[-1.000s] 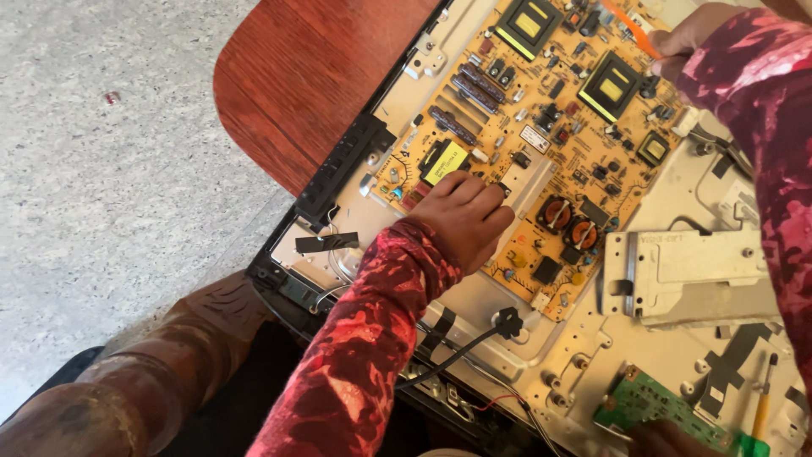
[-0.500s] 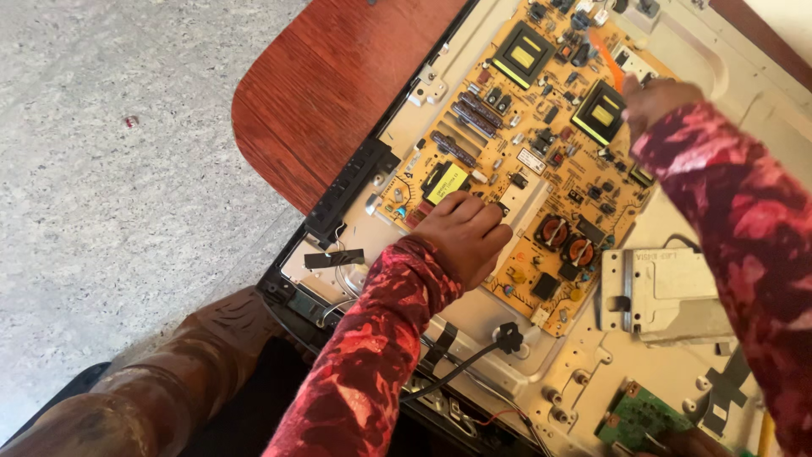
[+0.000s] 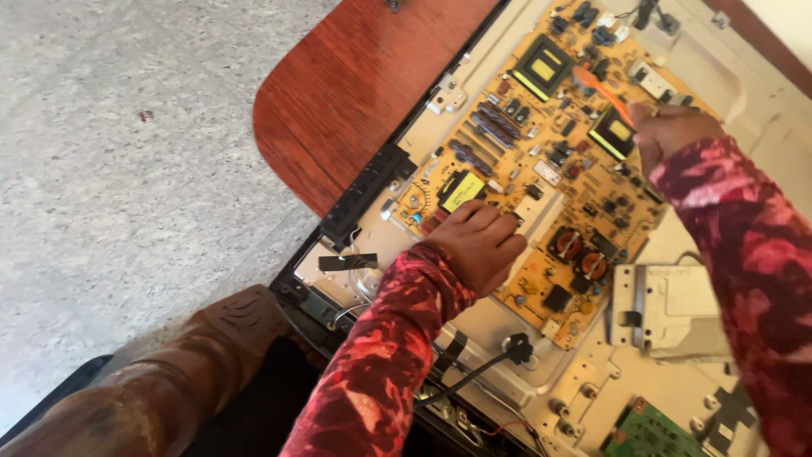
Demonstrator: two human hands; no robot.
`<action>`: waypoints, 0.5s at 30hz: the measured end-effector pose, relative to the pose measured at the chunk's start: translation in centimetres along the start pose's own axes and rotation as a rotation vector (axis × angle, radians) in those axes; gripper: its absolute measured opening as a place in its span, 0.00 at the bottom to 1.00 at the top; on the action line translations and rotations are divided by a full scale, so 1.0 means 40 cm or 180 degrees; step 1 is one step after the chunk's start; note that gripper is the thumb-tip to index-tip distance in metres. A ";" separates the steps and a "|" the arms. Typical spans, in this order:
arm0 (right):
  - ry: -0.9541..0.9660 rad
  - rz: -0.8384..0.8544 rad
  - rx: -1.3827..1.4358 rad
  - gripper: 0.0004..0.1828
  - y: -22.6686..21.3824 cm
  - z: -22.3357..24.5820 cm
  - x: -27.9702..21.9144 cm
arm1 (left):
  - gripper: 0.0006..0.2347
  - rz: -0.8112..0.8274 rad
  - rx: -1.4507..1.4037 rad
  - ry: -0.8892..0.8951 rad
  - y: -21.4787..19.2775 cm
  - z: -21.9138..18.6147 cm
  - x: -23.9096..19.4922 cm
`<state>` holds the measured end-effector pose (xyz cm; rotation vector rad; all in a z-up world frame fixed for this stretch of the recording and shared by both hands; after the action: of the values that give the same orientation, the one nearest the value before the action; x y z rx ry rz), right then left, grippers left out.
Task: The person uses a small brush to clean dust and debris from the exposed circuit boards and internal components of a disassembled television. They methodically brush across different sections of the mainboard and power supply area.
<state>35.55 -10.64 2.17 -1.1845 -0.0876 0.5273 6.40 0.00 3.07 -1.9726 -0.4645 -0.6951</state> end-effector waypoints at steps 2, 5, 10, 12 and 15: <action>-0.1461 -0.0286 -0.0517 0.19 0.003 0.051 -0.006 | 0.11 -0.0043 -0.0038 0.0032 0.002 -0.003 0.002; -0.0918 -0.0267 -0.0063 0.24 0.060 -0.003 -0.038 | 0.11 -0.0051 0.0002 0.0045 -0.001 -0.004 0.002; -0.1777 -0.0299 -0.0347 0.25 0.125 0.146 -0.125 | 0.10 -0.0122 0.0035 0.0056 -0.004 -0.003 0.002; -0.0476 0.0091 0.0121 0.26 0.110 0.132 -0.082 | 0.09 -0.0127 -0.0023 0.0060 0.003 -0.004 0.000; 0.0977 0.0342 0.1003 0.26 0.119 0.127 -0.082 | 0.09 -0.0048 0.0025 0.0055 0.008 0.008 0.001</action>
<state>29.31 -6.41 0.55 -0.9515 0.3136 0.4291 6.70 0.16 2.76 -1.9561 -0.4713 -0.7182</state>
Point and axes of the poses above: each hand's wrist, its own x-axis towards the middle knuckle, its own y-axis out of the palm, z = x × y, the point moved 8 cm from there along x, towards the middle knuckle, and after that the axes turned 9 degrees about -z, right-handed, at the moved point
